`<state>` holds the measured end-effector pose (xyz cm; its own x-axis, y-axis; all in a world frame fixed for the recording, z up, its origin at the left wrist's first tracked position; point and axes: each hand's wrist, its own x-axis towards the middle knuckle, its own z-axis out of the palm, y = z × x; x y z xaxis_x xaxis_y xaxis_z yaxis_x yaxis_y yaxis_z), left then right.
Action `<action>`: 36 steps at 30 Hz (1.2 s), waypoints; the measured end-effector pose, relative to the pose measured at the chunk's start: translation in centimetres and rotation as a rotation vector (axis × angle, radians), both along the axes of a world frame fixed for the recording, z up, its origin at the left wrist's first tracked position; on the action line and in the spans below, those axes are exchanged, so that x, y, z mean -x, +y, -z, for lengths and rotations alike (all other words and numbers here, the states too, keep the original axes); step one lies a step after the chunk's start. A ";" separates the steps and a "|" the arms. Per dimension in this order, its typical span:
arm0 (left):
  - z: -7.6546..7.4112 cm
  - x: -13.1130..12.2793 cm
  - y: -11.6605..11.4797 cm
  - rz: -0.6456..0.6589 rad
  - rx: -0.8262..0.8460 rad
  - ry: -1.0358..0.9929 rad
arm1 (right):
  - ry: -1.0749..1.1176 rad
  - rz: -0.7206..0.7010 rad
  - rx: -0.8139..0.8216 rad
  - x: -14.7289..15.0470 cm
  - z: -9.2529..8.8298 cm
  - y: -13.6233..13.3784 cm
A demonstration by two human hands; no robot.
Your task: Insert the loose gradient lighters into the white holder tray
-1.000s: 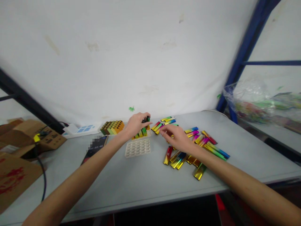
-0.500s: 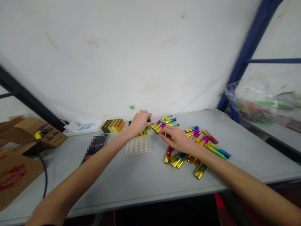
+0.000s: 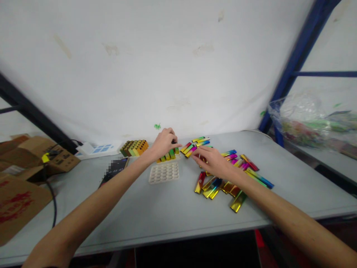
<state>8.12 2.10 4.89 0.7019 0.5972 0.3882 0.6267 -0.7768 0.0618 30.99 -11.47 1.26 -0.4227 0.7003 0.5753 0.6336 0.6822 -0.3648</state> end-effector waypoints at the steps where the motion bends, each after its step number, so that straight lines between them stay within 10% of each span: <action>1: 0.0 0.0 -0.1 0.006 -0.012 0.001 | -0.007 0.010 0.004 0.0 0.0 0.0; 16: 0.7 1.9 -4.0 -0.037 -0.053 -0.122 | -0.260 0.338 0.003 -6.4 -0.1 2.5; 24: 3.8 5.4 -3.6 -0.104 -0.013 -0.095 | -0.441 0.215 0.085 -6.2 2.5 6.0; 36: 4.3 5.4 -3.6 -0.039 -0.084 -0.110 | -0.538 0.172 0.187 -4.6 2.7 11.0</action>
<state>2.70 -1.45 0.58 0.6295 0.5849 0.5114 0.6493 -0.7575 0.0672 35.62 -0.51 -1.47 -0.4920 0.8536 0.1715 0.8587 0.5082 -0.0658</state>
